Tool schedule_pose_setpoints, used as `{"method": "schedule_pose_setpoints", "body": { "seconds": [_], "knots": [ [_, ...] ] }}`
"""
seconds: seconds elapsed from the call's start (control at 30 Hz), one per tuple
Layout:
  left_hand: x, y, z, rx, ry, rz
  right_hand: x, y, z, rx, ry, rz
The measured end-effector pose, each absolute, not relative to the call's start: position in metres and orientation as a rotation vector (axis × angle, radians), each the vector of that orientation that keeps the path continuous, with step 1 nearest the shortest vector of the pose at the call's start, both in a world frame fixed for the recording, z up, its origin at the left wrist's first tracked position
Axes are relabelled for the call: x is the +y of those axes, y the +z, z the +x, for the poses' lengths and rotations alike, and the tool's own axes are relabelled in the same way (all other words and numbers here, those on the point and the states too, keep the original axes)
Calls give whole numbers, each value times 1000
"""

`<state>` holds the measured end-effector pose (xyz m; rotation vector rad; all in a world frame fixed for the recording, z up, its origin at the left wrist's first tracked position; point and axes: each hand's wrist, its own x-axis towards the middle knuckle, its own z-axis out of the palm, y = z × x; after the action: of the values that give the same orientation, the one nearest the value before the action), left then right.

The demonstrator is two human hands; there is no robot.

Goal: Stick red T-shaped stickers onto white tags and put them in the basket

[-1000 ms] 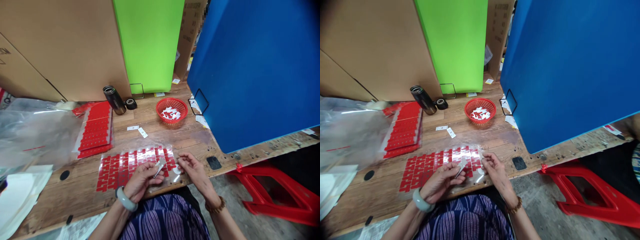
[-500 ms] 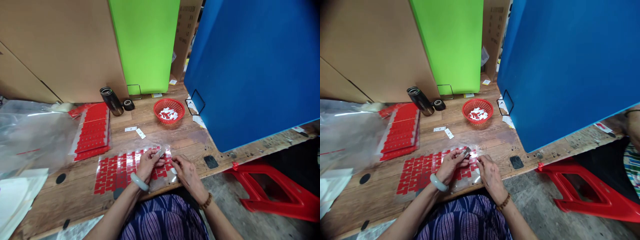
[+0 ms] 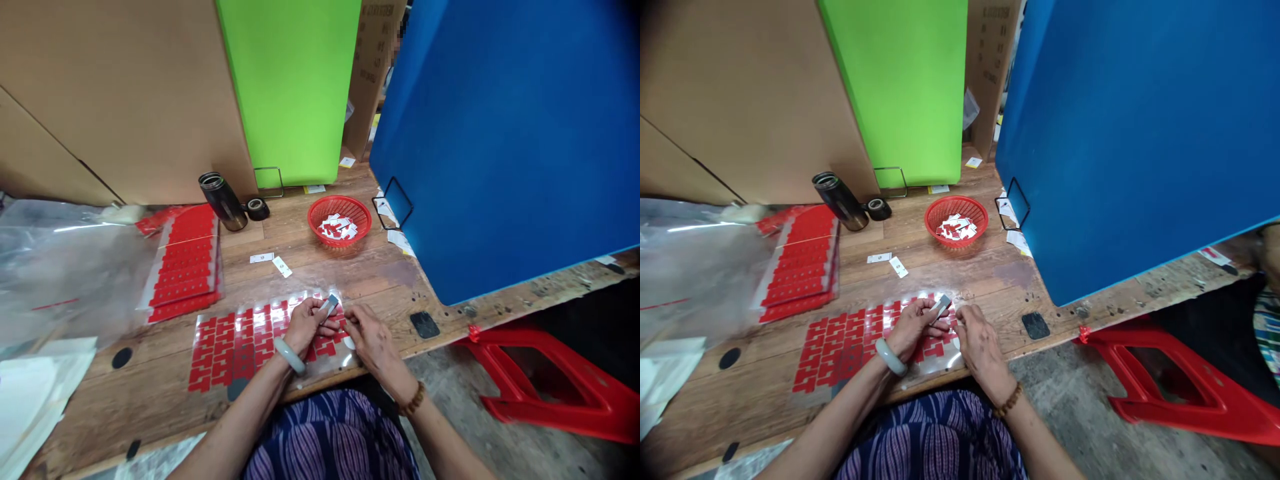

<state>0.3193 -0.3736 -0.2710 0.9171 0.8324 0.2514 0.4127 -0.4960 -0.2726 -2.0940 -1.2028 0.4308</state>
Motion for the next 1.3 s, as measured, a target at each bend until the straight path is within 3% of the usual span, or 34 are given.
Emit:
{"method": "schedule_pose_setpoints", "body": {
  "seconds": [0.47,0.87,1.3],
  "knots": [
    [-380,-273,322,889,318,972,-495,-277,397,-1067,323,-2206],
    [-381,-272,324,904,369,993,-513,-275,404,-1270,486,-1899],
    [-379,-272,323,896,363,967,-521,-254,405,-1127,634,-1777]
  ]
}}
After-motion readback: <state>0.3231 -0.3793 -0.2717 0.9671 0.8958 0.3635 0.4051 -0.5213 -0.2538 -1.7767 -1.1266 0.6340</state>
